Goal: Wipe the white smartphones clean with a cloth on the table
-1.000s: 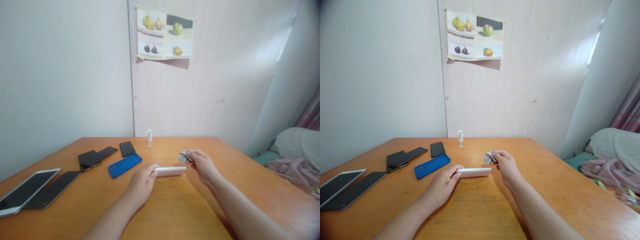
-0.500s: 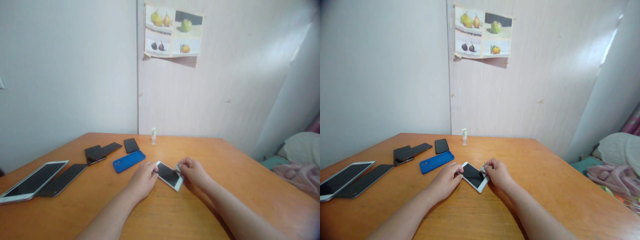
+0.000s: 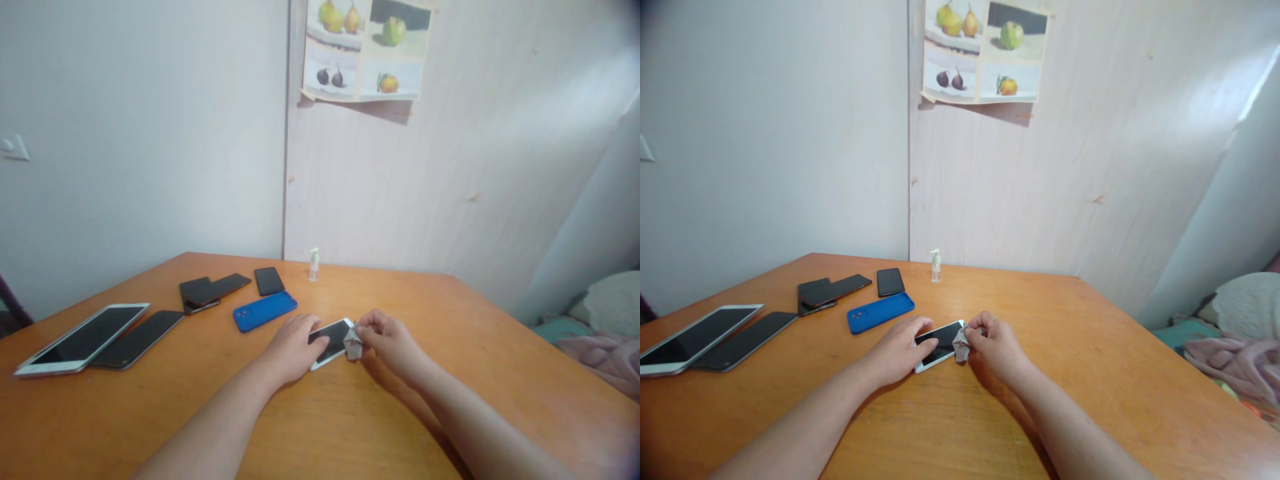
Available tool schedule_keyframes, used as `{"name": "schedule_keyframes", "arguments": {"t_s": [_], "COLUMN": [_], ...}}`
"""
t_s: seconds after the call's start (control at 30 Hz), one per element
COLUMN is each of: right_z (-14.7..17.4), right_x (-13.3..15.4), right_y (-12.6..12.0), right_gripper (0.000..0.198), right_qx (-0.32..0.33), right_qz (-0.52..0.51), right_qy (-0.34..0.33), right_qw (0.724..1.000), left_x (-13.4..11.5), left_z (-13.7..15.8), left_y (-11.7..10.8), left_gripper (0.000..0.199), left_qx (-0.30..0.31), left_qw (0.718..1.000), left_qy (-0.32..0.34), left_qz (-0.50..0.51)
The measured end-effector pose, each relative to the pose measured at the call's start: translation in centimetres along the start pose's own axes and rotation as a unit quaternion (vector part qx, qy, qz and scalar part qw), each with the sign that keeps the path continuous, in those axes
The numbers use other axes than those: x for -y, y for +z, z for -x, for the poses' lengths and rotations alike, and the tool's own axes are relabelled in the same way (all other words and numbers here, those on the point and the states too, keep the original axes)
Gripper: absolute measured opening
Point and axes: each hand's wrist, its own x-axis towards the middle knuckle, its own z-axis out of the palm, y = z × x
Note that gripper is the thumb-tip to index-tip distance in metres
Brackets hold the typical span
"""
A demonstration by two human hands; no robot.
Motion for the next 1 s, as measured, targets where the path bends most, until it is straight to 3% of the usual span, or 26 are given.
{"name": "schedule_keyframes", "arguments": {"t_s": [0.2, 0.43, 0.6, 0.8, 1.0], "right_z": [-0.4, -0.9, -0.4, 0.0, 0.7], "right_x": [-0.2, -0.6, -0.8, -0.8, 0.5], "right_y": [-0.6, -1.1, 0.2, 1.7, 1.2], "right_gripper": [0.017, 0.017, 0.017, 0.012, 0.013], "right_qx": [-0.067, -0.116, -0.104, -0.073, 0.04], "right_qz": [0.068, 0.076, 0.061, 0.16, 0.356], "right_qy": [-0.049, -0.055, -0.048, -0.07, -0.15], "right_qw": [0.994, 0.989, 0.992, 0.982, 0.921], "left_x": [-1.1, -2.2, -2.5, -1.3, -1.1], "left_z": [0.8, 1.2, 1.3, 1.3, 1.3], "left_y": [-0.6, -0.3, -0.7, -0.5, -0.2], "left_gripper": [0.059, 0.057, 0.072, 0.116, 0.124], "left_qx": [0.068, 0.053, 0.068, 0.123, 0.175], "left_qw": [0.996, 0.998, 0.996, 0.986, 0.977], "left_qy": [0.02, 0.027, 0.036, -0.03, -0.046], "left_qz": [-0.053, -0.024, -0.042, -0.105, -0.116]}}
